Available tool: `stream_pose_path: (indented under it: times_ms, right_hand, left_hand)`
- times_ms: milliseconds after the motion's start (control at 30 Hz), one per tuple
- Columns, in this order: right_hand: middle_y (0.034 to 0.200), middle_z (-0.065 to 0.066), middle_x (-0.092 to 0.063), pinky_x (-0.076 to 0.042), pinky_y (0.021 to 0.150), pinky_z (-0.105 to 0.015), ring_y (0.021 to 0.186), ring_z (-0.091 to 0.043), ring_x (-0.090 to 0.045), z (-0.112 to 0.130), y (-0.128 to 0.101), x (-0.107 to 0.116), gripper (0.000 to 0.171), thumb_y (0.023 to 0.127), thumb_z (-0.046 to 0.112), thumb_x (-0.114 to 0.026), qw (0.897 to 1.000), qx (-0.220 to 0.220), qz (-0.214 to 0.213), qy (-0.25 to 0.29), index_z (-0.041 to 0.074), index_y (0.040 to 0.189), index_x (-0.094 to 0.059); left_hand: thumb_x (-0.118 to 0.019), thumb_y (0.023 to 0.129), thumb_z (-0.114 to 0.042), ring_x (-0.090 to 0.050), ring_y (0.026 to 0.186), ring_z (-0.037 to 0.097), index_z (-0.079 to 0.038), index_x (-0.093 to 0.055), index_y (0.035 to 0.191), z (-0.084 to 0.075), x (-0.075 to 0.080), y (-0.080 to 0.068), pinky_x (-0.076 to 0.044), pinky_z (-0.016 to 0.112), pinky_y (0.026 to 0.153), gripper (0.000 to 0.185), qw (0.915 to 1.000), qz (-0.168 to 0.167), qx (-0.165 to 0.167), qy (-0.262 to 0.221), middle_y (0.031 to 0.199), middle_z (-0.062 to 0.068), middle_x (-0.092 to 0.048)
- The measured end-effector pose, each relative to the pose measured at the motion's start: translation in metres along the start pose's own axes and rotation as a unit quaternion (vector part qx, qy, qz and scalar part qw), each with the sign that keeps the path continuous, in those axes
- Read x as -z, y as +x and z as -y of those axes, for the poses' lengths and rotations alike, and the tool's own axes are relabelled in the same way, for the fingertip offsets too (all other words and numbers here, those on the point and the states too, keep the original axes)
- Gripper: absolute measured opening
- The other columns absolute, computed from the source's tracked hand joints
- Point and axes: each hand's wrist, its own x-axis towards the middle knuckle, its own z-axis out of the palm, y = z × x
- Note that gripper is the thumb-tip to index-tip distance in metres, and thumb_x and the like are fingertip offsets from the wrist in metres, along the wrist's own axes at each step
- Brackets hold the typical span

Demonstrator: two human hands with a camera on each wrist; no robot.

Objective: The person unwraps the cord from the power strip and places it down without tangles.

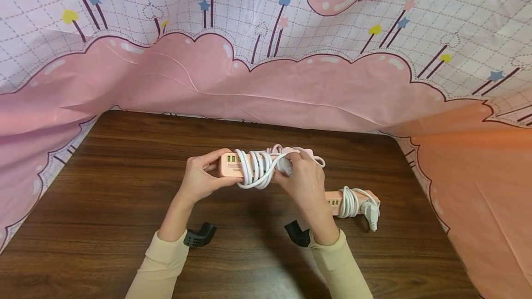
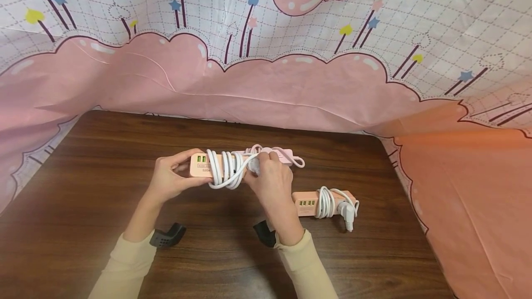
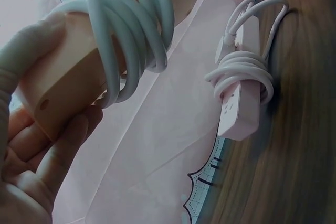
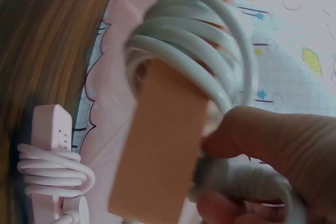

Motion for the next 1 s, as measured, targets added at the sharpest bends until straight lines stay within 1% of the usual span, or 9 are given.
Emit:
stream_pose_path:
  times_ms: [133, 233, 333, 500, 633, 733, 833, 933, 1000]
  right_hand:
    - [0.088, -0.02, -0.064, -0.049, 0.05, -0.044, 0.064, -0.033, -0.06, 0.002, -0.002, -0.001, 0.037, 0.062, 0.018, -0.083, 1.0, -0.007, -0.01, -0.019, -0.003, 0.084, -0.063]
    - [0.08, -0.02, -0.06, -0.047, 0.046, -0.045, 0.054, -0.035, -0.056, 0.004, -0.004, -0.001, 0.035, 0.062, 0.015, -0.081, 0.999, -0.018, -0.01, -0.035, -0.004, 0.081, -0.059]
    - [0.075, -0.019, -0.057, -0.045, 0.044, -0.045, 0.049, -0.035, -0.054, 0.006, -0.004, -0.001, 0.033, 0.062, 0.013, -0.079, 0.999, -0.023, -0.009, -0.044, -0.004, 0.079, -0.056]
    - [0.073, -0.019, -0.058, -0.044, 0.041, -0.044, 0.048, -0.034, -0.054, 0.008, -0.005, -0.001, 0.034, 0.061, 0.011, -0.077, 0.997, -0.014, -0.033, -0.066, -0.005, 0.083, -0.058]
    - [0.072, -0.018, -0.058, -0.042, 0.04, -0.043, 0.048, -0.032, -0.053, 0.005, -0.003, 0.0, 0.033, 0.063, 0.009, -0.076, 0.997, 0.0, -0.052, -0.06, -0.005, 0.085, -0.056]
    - [0.071, -0.017, -0.059, -0.044, 0.043, -0.044, 0.051, -0.031, -0.055, 0.001, 0.0, 0.003, 0.032, 0.064, 0.01, -0.078, 0.998, 0.01, -0.041, -0.04, -0.003, 0.083, -0.055]
    - [0.071, -0.015, -0.06, -0.045, 0.045, -0.044, 0.053, -0.03, -0.057, -0.003, 0.002, 0.005, 0.033, 0.064, 0.011, -0.078, 1.0, 0.011, -0.014, -0.023, -0.001, 0.083, -0.054]
    - [0.07, -0.013, -0.061, -0.044, 0.045, -0.044, 0.052, -0.029, -0.056, -0.005, 0.004, 0.006, 0.034, 0.064, 0.013, -0.078, 1.0, 0.007, 0.009, -0.022, 0.0, 0.083, -0.054]
    - [0.066, -0.011, -0.06, -0.043, 0.046, -0.043, 0.05, -0.027, -0.054, -0.006, 0.004, 0.006, 0.034, 0.063, 0.015, -0.078, 0.999, 0.008, 0.015, -0.033, 0.001, 0.084, -0.054]
  left_hand:
    - [-0.083, 0.052, 0.016, -0.06, 0.072, 0.006, 0.017, -0.062, 0.099, -0.007, -0.002, 0.003, -0.051, 0.016, 0.063, 0.051, 1.0, 0.004, -0.004, 0.008, 0.086, 0.026, -0.066]
    - [-0.084, 0.051, 0.014, -0.061, 0.072, 0.008, 0.017, -0.062, 0.099, -0.008, -0.004, 0.004, -0.051, 0.016, 0.063, 0.053, 0.9998, 0.004, -0.011, 0.015, 0.087, 0.026, -0.067]
    - [-0.085, 0.051, 0.012, -0.062, 0.074, 0.012, 0.016, -0.062, 0.101, -0.009, -0.005, 0.003, -0.051, 0.016, 0.065, 0.054, 0.9997, 0.001, -0.009, 0.023, 0.089, 0.025, -0.067]
    - [-0.085, 0.052, 0.012, -0.062, 0.071, 0.013, 0.015, -0.063, 0.099, -0.011, -0.006, 0.002, -0.051, 0.015, 0.062, 0.052, 0.9995, -0.003, -0.018, 0.027, 0.087, 0.024, -0.067]
    - [-0.085, 0.053, 0.012, -0.061, 0.068, 0.01, 0.014, -0.063, 0.098, -0.013, -0.008, 0.004, -0.05, 0.016, 0.059, 0.05, 0.9992, -0.01, -0.032, 0.022, 0.084, 0.023, -0.067]
    - [-0.084, 0.053, 0.013, -0.062, 0.069, 0.009, 0.014, -0.063, 0.098, -0.013, -0.01, 0.003, -0.051, 0.017, 0.059, 0.05, 0.9993, -0.014, -0.03, 0.015, 0.084, 0.022, -0.067]
    - [-0.084, 0.054, 0.013, -0.062, 0.069, 0.009, 0.014, -0.063, 0.098, -0.012, -0.011, 0.003, -0.051, 0.017, 0.059, 0.049, 0.9994, -0.015, -0.026, 0.015, 0.084, 0.022, -0.068]
    - [-0.084, 0.054, 0.012, -0.063, 0.069, 0.01, 0.013, -0.063, 0.097, -0.012, -0.012, 0.003, -0.051, 0.018, 0.058, 0.048, 0.9994, -0.015, -0.024, 0.017, 0.084, 0.021, -0.068]
    - [-0.085, 0.054, 0.011, -0.062, 0.068, 0.01, 0.013, -0.064, 0.097, -0.013, -0.012, 0.003, -0.051, 0.018, 0.058, 0.048, 0.9994, -0.015, -0.025, 0.018, 0.084, 0.021, -0.068]
